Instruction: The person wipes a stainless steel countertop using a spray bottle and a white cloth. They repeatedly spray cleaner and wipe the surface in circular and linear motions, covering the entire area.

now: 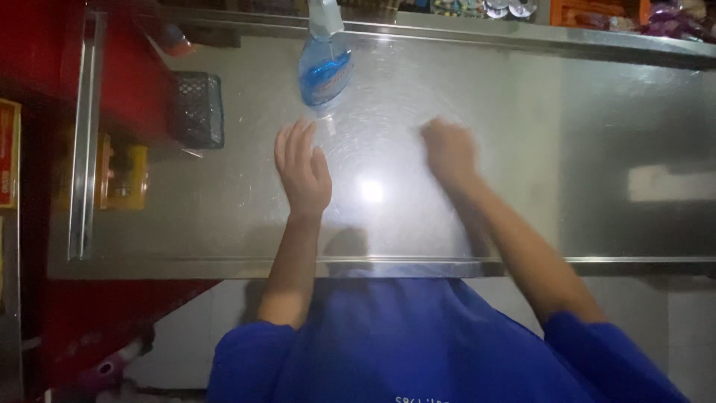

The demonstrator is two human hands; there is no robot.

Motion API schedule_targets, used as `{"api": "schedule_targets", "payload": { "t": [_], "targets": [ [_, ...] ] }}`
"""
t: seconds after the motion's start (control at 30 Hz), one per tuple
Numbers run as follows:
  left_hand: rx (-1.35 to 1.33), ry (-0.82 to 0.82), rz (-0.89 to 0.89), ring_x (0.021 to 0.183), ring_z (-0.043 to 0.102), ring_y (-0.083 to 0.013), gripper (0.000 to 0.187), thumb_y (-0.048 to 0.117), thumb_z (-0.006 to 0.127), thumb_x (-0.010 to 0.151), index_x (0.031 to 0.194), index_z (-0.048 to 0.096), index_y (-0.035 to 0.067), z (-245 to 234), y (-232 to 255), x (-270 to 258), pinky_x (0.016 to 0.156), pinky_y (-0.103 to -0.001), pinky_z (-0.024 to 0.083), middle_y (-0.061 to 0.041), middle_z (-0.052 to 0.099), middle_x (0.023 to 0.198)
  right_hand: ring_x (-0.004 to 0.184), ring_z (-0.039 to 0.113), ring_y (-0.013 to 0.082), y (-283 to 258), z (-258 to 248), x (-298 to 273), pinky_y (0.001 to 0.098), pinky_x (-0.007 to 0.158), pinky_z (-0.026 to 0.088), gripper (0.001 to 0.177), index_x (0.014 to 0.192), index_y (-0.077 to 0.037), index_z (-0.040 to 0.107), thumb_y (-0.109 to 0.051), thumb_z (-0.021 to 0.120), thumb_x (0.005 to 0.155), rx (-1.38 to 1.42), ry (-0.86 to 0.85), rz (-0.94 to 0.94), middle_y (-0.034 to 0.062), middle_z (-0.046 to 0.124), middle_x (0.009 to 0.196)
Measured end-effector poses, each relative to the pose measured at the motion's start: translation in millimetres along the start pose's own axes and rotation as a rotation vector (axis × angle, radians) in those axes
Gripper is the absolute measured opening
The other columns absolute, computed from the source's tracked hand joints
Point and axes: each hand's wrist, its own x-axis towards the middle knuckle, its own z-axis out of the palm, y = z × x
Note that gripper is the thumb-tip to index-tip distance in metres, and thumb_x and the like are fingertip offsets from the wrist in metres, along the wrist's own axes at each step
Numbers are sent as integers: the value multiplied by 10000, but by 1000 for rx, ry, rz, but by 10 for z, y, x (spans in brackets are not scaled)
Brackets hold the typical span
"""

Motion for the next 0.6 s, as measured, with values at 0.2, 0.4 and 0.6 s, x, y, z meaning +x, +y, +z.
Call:
{"api": "schedule_targets", "payload": {
  "t": [0.2, 0.4, 0.6],
  "targets": [
    [-7, -52, -51, 1493, 444, -416, 413, 45, 579, 1024, 1438, 573, 44, 89, -5, 7, 1286, -571, 319, -168, 568, 1523, 746, 598, 230, 2321, -666, 307, 421, 676, 483, 155, 1137, -71, 576, -214, 602, 1189, -242, 386, 314, 90, 609, 905],
    [-44, 56, 74, 1395, 590, -346, 347, 118, 475, 1106, 1393, 635, 5, 136, 110, 119, 1268, -570, 303, -219, 653, 1387, 848, 681, 535, 1645, -518, 423, 573, 689, 468, 179, 1105, 42, 625, -109, 571, 1185, -37, 376, 202, 292, 664, 892],
    [-33, 8, 76, 1388, 594, -368, 358, 155, 476, 1102, 1381, 629, -8, 138, 73, 122, 1252, -608, 322, -221, 655, 1371, 797, 722, 437, -721, 158, 105, 528, 772, 500, 207, 927, -54, 717, -137, 584, 1062, 11, 2, -101, 191, 727, 816]
  ]
}}
